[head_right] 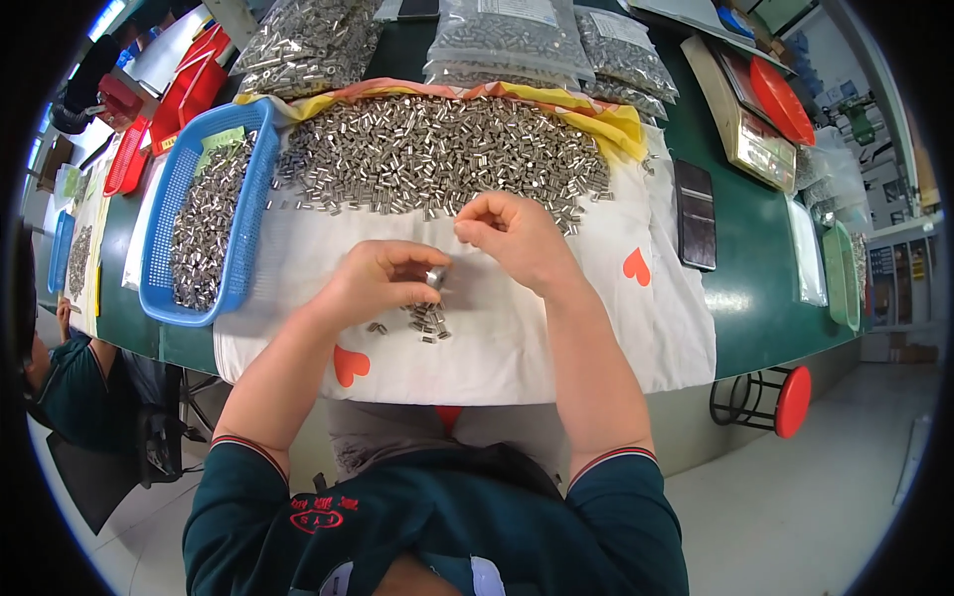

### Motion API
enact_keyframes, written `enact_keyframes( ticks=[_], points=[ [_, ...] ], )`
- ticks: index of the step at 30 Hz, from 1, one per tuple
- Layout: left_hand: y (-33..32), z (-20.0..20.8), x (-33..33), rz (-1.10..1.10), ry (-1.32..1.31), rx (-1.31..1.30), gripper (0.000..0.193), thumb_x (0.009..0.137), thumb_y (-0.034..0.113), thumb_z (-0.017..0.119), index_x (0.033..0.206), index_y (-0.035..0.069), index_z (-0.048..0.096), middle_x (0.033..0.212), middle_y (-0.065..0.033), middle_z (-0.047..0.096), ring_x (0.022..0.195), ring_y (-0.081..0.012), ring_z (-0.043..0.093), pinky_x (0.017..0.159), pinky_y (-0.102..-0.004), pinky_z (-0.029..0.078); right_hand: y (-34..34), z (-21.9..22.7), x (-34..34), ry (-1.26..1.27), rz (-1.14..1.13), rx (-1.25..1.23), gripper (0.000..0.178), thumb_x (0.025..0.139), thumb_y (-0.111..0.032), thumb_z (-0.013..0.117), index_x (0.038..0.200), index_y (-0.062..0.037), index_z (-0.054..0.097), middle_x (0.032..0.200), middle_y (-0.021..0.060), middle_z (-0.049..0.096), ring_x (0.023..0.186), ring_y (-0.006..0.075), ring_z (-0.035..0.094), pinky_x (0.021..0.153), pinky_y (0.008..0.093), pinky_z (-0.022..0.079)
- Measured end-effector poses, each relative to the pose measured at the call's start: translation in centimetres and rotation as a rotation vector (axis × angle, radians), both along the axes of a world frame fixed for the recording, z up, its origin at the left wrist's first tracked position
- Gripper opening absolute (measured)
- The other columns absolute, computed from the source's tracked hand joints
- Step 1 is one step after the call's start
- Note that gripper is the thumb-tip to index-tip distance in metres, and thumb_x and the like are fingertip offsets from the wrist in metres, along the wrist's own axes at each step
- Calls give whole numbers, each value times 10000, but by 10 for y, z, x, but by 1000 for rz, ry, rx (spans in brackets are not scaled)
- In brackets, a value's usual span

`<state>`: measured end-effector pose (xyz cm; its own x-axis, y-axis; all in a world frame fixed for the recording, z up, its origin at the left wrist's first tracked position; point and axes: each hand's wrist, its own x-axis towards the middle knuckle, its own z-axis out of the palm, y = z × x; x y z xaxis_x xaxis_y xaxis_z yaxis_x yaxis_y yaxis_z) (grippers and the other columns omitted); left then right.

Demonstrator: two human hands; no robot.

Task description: Sorting small metal components on a workbench and placing them into a small container.

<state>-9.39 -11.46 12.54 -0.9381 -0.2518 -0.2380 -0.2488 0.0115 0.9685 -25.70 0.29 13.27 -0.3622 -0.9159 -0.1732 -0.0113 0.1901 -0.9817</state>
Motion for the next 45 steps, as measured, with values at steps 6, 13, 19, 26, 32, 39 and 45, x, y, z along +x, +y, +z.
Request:
enact_keyframes(
  ticks=[6, 13, 19, 26, 32, 39, 45],
  points=[
    [2, 6, 1, -242, 146, -268, 324, 667, 111, 736, 967, 51, 629, 793, -55, 612, 712, -90, 569, 650, -231, 471, -10, -4, 16, 399, -144, -27, 98, 780, -105, 581, 845, -42, 620, 737, 28, 600, 621, 93, 524, 583, 225, 427],
    [-3, 4, 3, -295, 53, -42, 326, 667, 89, 718, 973, 31, 623, 742, -42, 626, 663, -77, 563, 627, -227, 462, -39, -12, 20, 1309, 35, -125, 153, 672, -88, 537, 775, -104, 649, 734, 48, 520, 784, 220, 501, 697, 332, 411],
    [-8, -2, 2, -235, 78, 73, 342, 678, 55, 720, 1003, 27, 616, 802, 8, 596, 728, -50, 528, 675, -201, 449, -41, -7, 22, 1413, 99, -121, 55, 665, -101, 606, 716, -101, 626, 718, 26, 521, 756, 211, 514, 686, 330, 417],
    [-22, -9, 0, 84, 199, 354, 340, 728, 28, 665, 1053, 9, 569, 872, -4, 599, 776, -54, 552, 694, -198, 455, -23, 1, 24, 425, -245, -64, 62, 707, -59, 597, 765, -45, 584, 702, 22, 587, 643, 108, 535, 606, 246, 434],
    [-22, -12, -4, 182, 246, 352, 354, 732, 35, 666, 1067, 4, 556, 868, 1, 595, 765, -46, 549, 675, -181, 447, -13, 5, 28, 278, -93, -187, 64, 702, -32, 619, 755, -28, 584, 730, 5, 593, 649, 72, 524, 599, 210, 431],
    [-19, -13, -6, 219, 211, 269, 363, 723, 46, 679, 1063, -7, 566, 845, -6, 606, 741, -42, 541, 672, -183, 448, -12, 11, 33, 637, -65, -177, 92, 693, 3, 617, 778, -28, 603, 724, 33, 581, 659, 109, 544, 588, 228, 430],
    [-18, -12, -5, 228, 183, 196, 354, 729, 49, 676, 1058, -20, 565, 862, -19, 610, 768, -55, 560, 688, -191, 464, -12, 9, 34, 590, -74, -184, 87, 689, -12, 629, 767, -15, 590, 698, 32, 585, 636, 117, 547, 595, 247, 438]
  ],
)
